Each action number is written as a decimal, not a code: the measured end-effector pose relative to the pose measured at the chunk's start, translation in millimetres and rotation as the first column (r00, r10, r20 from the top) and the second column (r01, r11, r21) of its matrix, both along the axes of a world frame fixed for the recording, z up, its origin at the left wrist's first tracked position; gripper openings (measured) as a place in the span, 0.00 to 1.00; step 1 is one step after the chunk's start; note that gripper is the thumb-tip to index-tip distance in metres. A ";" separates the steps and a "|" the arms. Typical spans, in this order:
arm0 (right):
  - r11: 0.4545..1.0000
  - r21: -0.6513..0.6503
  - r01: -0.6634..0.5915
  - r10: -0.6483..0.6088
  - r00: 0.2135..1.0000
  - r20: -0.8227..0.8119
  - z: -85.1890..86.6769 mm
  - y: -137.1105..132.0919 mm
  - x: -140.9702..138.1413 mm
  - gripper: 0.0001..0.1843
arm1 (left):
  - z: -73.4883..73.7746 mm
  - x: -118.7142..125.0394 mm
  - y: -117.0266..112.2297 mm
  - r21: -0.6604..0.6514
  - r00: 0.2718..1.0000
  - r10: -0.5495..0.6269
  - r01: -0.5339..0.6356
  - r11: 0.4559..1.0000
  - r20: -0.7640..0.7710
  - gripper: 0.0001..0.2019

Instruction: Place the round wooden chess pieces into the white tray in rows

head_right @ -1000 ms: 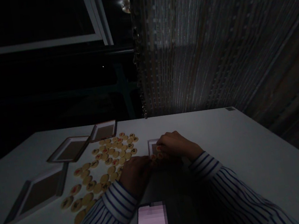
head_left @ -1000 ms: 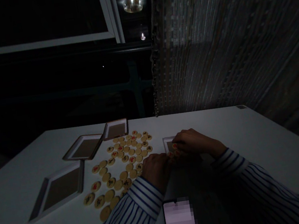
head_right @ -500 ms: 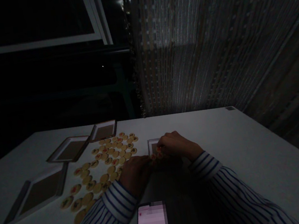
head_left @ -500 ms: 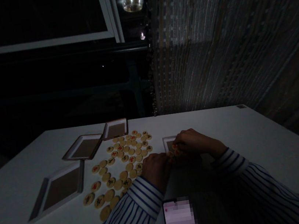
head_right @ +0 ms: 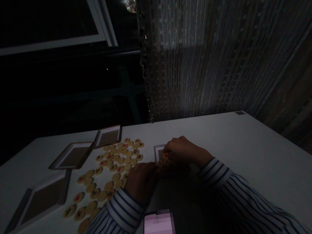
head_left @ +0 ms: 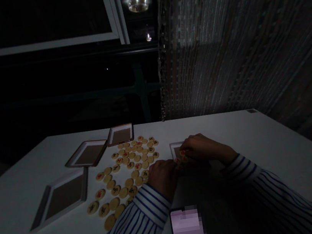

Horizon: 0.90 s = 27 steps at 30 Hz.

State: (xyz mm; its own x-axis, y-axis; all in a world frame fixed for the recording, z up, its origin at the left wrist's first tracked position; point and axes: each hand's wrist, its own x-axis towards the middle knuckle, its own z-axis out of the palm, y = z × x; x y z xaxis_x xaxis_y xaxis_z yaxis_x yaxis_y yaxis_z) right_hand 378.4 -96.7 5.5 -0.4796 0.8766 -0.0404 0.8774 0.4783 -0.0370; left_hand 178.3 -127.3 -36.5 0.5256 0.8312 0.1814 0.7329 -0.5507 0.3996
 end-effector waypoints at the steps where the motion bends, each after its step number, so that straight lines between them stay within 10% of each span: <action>1: 1.000 -0.004 0.003 -0.003 1.000 0.010 0.3 -0.1 -0.6 0.16 | 0.0 0.1 -0.1 -0.002 1.000 0.003 -0.003 1.000 0.000 0.13; 27: 0.984 0.170 0.062 -0.061 0.998 -0.012 36.5 -13.5 4.3 0.15 | 0.6 -17.8 10.2 0.138 0.970 0.124 -0.155 0.978 0.209 0.13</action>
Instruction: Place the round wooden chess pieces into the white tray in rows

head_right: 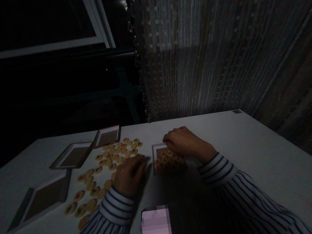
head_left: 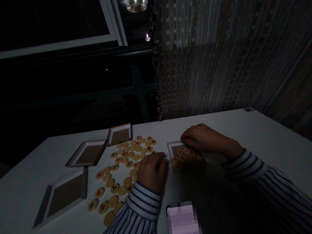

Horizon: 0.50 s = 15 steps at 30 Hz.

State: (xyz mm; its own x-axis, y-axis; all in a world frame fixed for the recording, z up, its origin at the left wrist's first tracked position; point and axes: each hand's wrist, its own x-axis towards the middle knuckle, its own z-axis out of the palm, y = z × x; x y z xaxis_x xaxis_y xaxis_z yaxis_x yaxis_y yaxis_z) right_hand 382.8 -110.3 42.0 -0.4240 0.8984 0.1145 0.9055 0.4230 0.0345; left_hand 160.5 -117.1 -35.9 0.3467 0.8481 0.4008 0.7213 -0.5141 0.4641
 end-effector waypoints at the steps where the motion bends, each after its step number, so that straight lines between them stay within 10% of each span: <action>1: 1.000 0.005 0.001 -0.001 1.000 -0.006 1.5 -1.0 0.3 0.15 | 0.9 -3.0 1.7 0.027 0.999 0.010 -0.011 1.000 0.034 0.14; 15: 0.993 0.122 -0.003 0.013 0.996 -0.085 13.2 -9.0 3.1 0.17 | 35.9 -35.7 2.9 -0.072 0.908 0.218 -0.206 0.976 0.357 0.17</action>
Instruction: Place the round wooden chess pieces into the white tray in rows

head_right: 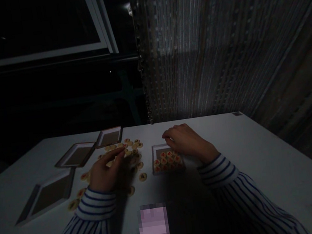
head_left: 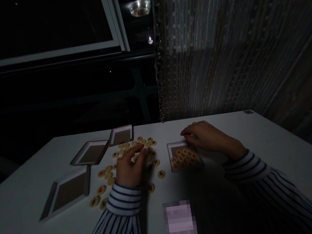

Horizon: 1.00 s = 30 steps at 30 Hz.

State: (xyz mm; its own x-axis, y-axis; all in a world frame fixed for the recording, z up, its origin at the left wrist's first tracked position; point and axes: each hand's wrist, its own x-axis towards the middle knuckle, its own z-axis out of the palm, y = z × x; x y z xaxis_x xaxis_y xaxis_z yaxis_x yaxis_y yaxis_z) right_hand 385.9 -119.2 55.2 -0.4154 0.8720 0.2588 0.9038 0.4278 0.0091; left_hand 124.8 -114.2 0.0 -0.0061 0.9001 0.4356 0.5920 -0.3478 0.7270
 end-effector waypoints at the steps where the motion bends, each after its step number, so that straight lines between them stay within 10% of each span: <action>1: 1.000 0.009 0.001 -0.001 1.000 -0.004 0.2 -0.2 0.1 0.17 | 3.2 -3.3 0.5 -0.023 1.000 0.001 0.000 1.000 0.005 0.17; 11: 1.000 0.020 0.010 -0.009 0.999 -0.045 1.1 -0.1 -4.3 0.18 | 28.0 -46.0 8.7 -0.027 0.999 0.046 -0.047 0.999 -0.011 0.19; 30: 0.997 -0.065 -0.031 0.018 0.980 -0.198 -17.6 6.2 -22.4 0.18 | 8.4 -88.6 0.7 -0.032 0.955 0.286 -0.289 0.957 -0.078 0.21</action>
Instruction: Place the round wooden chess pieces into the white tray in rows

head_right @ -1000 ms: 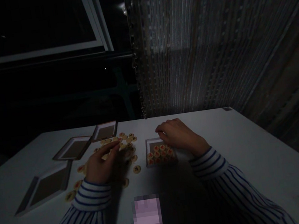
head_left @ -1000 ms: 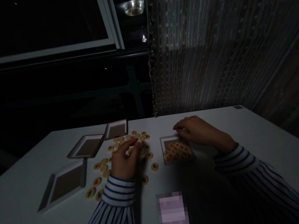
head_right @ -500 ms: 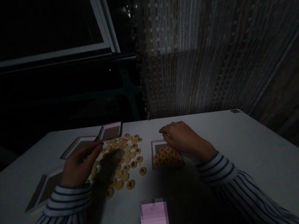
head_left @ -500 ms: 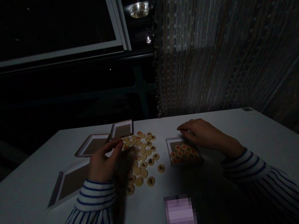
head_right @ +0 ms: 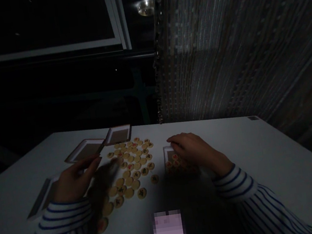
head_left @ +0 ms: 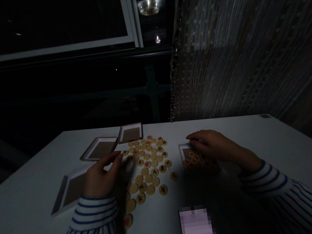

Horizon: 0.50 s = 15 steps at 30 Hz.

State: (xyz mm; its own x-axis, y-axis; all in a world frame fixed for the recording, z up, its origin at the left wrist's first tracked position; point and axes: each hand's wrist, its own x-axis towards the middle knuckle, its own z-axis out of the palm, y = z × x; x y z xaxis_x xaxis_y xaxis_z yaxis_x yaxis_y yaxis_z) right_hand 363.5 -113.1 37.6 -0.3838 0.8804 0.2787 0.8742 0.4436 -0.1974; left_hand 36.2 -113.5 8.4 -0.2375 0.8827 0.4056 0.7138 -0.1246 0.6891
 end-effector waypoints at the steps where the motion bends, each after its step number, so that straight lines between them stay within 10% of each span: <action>1: 1.000 0.002 0.000 0.000 1.000 -0.009 -1.7 0.5 -0.6 0.18 | 0.8 -1.4 -1.6 -0.008 1.000 0.012 -0.012 1.000 -0.025 0.20; 15: 1.000 -0.001 -0.003 0.003 0.995 -0.102 -1.2 -4.5 -8.2 0.17 | -13.6 -29.0 3.7 0.057 0.937 0.033 -0.015 0.998 -0.347 0.17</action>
